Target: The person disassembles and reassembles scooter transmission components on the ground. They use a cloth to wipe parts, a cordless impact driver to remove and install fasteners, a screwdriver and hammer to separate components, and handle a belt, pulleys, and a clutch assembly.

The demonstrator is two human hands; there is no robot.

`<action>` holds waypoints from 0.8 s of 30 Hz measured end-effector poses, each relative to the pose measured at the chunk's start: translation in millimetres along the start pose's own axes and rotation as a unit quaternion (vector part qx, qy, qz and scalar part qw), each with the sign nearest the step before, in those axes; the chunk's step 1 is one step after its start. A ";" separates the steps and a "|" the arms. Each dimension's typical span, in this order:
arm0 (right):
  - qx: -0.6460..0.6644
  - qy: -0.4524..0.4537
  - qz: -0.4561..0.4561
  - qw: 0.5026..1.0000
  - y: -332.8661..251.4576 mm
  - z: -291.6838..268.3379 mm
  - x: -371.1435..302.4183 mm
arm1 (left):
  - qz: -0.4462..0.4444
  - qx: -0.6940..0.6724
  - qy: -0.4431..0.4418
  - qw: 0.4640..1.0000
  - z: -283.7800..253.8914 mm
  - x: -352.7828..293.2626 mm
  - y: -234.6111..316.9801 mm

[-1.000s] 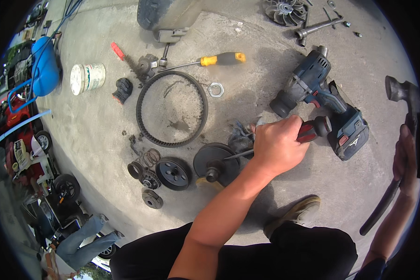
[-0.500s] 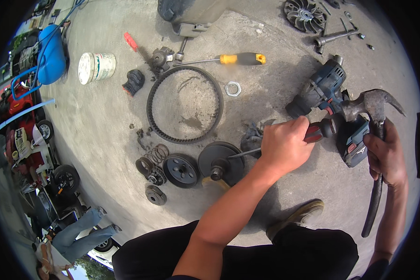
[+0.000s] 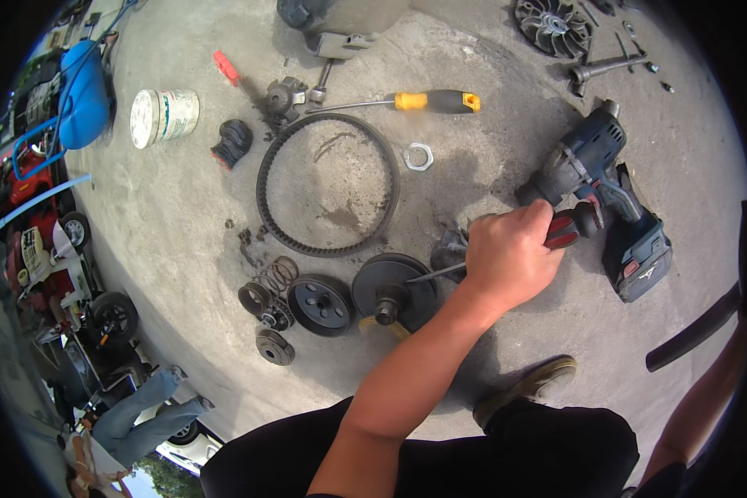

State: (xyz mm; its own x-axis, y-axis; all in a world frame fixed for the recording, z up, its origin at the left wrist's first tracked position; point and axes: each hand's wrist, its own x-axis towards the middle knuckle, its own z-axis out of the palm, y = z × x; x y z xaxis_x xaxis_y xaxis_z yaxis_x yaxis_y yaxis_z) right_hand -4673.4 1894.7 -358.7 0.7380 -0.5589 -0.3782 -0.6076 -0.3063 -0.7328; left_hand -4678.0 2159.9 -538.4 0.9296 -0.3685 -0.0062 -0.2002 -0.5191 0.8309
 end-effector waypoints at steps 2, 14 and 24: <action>-0.115 -0.166 0.119 0.972 38.0 34.2 -32.9 | -0.005 0.021 -0.012 1.000 0.1 -3.5 1.4; -0.095 -0.285 0.205 0.932 147.8 13.1 -111.4 | 0.061 0.077 -0.177 0.979 13.8 -36.5 3.5; -0.281 -0.277 -0.108 0.913 230.4 18.6 -148.8 | 0.221 0.163 -0.246 0.929 0.5 -103.4 22.7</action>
State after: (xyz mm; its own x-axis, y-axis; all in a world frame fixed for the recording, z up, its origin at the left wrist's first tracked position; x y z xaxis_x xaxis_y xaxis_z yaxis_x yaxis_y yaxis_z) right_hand -4917.7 1921.6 -481.8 0.7993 -0.0109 -0.6009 -0.3701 -0.7967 -0.4778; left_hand -4778.8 2185.8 -519.2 0.4961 -0.8679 -0.0253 -0.6867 -0.4100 0.6003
